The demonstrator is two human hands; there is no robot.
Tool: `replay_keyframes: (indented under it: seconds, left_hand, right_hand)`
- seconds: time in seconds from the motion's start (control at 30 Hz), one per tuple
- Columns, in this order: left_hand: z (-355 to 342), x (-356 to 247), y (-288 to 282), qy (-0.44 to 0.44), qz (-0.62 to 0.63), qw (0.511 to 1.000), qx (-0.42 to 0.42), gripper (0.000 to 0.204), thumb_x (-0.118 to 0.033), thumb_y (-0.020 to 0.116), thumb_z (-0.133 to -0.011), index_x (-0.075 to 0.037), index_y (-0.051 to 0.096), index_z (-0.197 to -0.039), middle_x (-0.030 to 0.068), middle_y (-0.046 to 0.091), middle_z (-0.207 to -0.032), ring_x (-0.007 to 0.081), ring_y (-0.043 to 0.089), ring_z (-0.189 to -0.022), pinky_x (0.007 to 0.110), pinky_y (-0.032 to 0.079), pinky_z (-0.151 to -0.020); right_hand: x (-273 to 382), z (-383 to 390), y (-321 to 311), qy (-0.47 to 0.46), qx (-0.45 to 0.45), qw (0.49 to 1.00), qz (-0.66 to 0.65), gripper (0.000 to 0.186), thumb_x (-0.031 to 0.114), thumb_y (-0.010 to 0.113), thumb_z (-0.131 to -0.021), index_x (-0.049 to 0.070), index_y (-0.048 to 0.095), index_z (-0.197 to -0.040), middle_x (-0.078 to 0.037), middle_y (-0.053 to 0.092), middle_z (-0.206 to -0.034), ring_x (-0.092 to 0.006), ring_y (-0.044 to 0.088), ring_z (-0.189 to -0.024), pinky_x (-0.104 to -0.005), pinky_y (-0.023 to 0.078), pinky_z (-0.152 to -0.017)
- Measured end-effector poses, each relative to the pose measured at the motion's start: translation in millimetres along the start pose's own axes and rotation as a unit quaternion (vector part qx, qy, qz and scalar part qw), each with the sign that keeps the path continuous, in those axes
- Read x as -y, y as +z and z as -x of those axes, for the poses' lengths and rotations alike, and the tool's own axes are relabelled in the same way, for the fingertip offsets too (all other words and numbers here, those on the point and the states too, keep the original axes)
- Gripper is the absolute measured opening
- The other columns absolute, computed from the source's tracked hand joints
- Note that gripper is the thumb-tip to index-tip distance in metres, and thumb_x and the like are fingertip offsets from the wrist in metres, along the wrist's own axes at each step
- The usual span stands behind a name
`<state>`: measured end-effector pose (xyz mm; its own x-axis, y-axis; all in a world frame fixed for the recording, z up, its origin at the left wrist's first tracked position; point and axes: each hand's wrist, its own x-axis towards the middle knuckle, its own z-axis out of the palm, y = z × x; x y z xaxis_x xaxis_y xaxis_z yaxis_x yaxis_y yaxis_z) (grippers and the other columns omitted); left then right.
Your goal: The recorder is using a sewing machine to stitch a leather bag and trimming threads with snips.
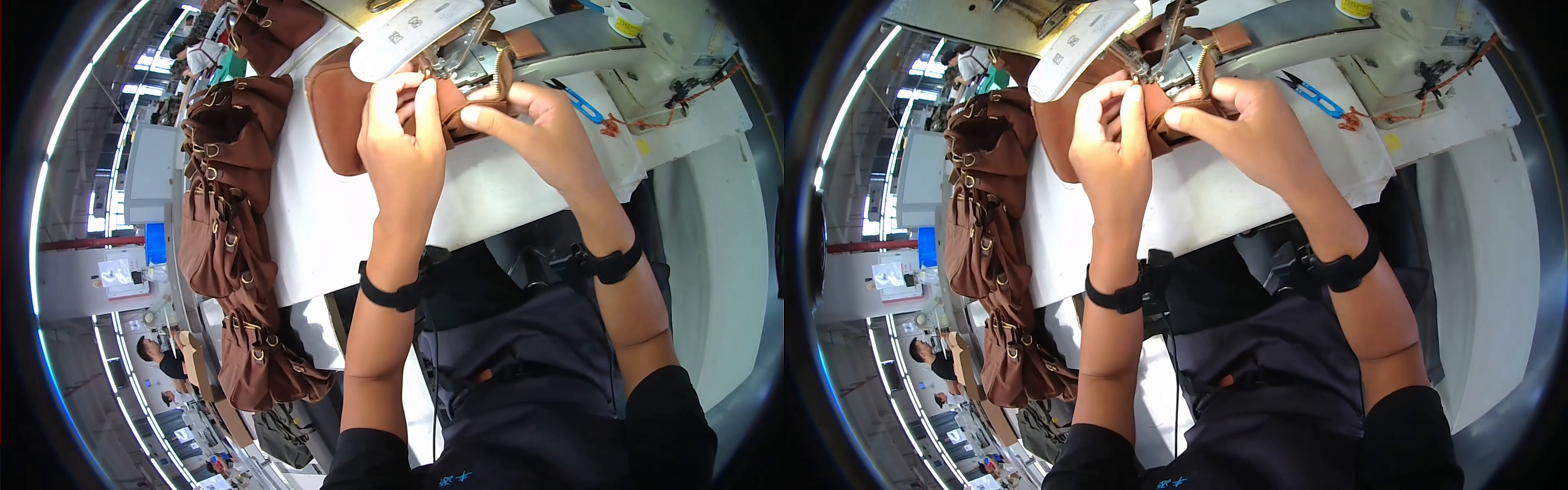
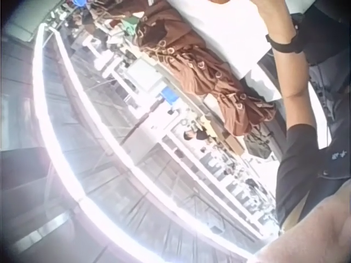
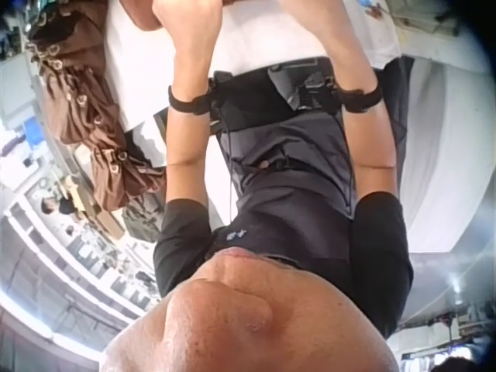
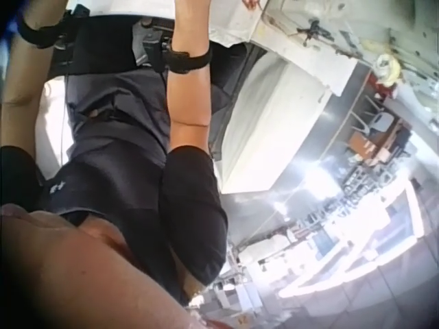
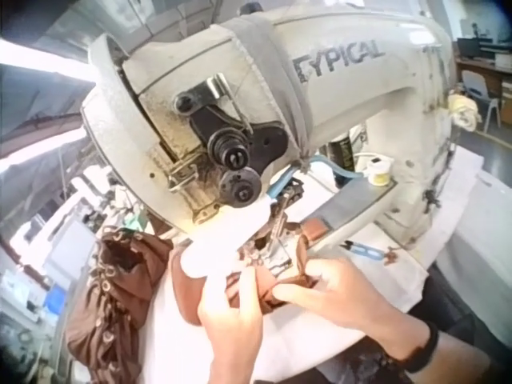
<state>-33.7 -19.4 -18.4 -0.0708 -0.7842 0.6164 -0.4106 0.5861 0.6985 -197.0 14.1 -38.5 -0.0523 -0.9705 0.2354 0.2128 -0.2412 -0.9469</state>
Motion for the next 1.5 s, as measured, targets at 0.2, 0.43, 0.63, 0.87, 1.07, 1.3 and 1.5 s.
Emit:
replay_keyframes:
  seconds: [0.2,0.43,0.63,0.87,1.07,1.3,1.5]
  left_hand:
    - [23,-17,-21,0.228,-0.235,0.941,0.084,0.038,-0.008,0.073,-0.089,-0.002,0.064,-0.126,0.0148,0.066,-0.131,0.0341,0.06,-0.124,0.045,0.045,-0.107]
    - [31,-14,-30,0.297,-0.362,0.876,0.118,0.062,-0.012,0.083,-0.08,-0.006,0.062,-0.138,0.0087,0.064,-0.137,0.0288,0.058,-0.13,0.045,0.041,-0.111]
    - [37,-1,-22,0.304,-0.32,0.896,0.048,0.057,-0.003,0.082,-0.075,-0.007,0.068,-0.13,0.0067,0.07,-0.127,0.0252,0.065,-0.119,0.042,0.048,-0.104]
    - [23,-5,-23,0.303,-0.303,0.902,0.056,0.049,-0.004,0.075,-0.079,-0.007,0.069,-0.127,0.0074,0.071,-0.123,0.0227,0.067,-0.113,0.04,0.048,-0.101]
    - [7,4,-26,0.3,-0.288,0.905,0.09,0.057,-0.003,0.078,-0.073,-0.008,0.067,-0.129,0.0084,0.069,-0.127,0.0243,0.064,-0.116,0.045,0.044,-0.105]
    - [6,12,-28,0.306,-0.302,0.899,0.085,0.062,0.0,0.079,-0.071,-0.012,0.067,-0.131,0.003,0.069,-0.124,0.0231,0.061,-0.117,0.048,0.04,-0.112]
    - [12,15,-18,0.307,-0.308,0.899,0.044,0.06,0.001,0.079,-0.071,-0.014,0.068,-0.128,0.0007,0.068,-0.123,0.0224,0.06,-0.118,0.047,0.039,-0.111]
  right_hand:
    - [-11,6,-7,0.002,0.058,0.998,-0.005,0.021,0.014,0.068,-0.097,-0.003,0.074,-0.107,-0.002,0.072,-0.09,-0.0069,0.065,-0.085,-0.0244,0.053,-0.079]
    - [9,16,9,0.044,0.027,0.985,-0.163,0.021,0.011,0.066,-0.099,-0.007,0.072,-0.107,-0.009,0.075,-0.096,-0.0131,0.072,-0.089,-0.0272,0.06,-0.084]
    - [21,16,6,0.077,0.039,0.989,-0.122,0.025,0.013,0.064,-0.1,-0.005,0.072,-0.116,-0.007,0.075,-0.1,-0.0113,0.07,-0.093,-0.0268,0.057,-0.088]
    - [23,4,7,0.086,0.012,0.99,-0.112,0.022,0.011,0.064,-0.098,-0.007,0.071,-0.109,-0.01,0.075,-0.094,-0.0144,0.073,-0.085,-0.029,0.061,-0.084]
    - [22,-1,12,0.089,-0.007,0.989,-0.121,0.025,0.015,0.063,-0.1,-0.005,0.073,-0.111,-0.009,0.075,-0.096,-0.0136,0.072,-0.09,-0.0288,0.059,-0.086]
    - [13,-2,18,0.058,-0.062,0.991,-0.099,0.025,0.018,0.064,-0.1,-0.005,0.074,-0.102,-0.002,0.071,-0.091,-0.0047,0.06,-0.078,-0.0239,0.05,-0.071]
    - [12,-5,4,0.053,-0.036,0.998,0.011,0.027,0.02,0.064,-0.101,-0.005,0.075,-0.099,0.001,0.07,-0.085,-0.0036,0.058,-0.078,-0.0232,0.048,-0.071]
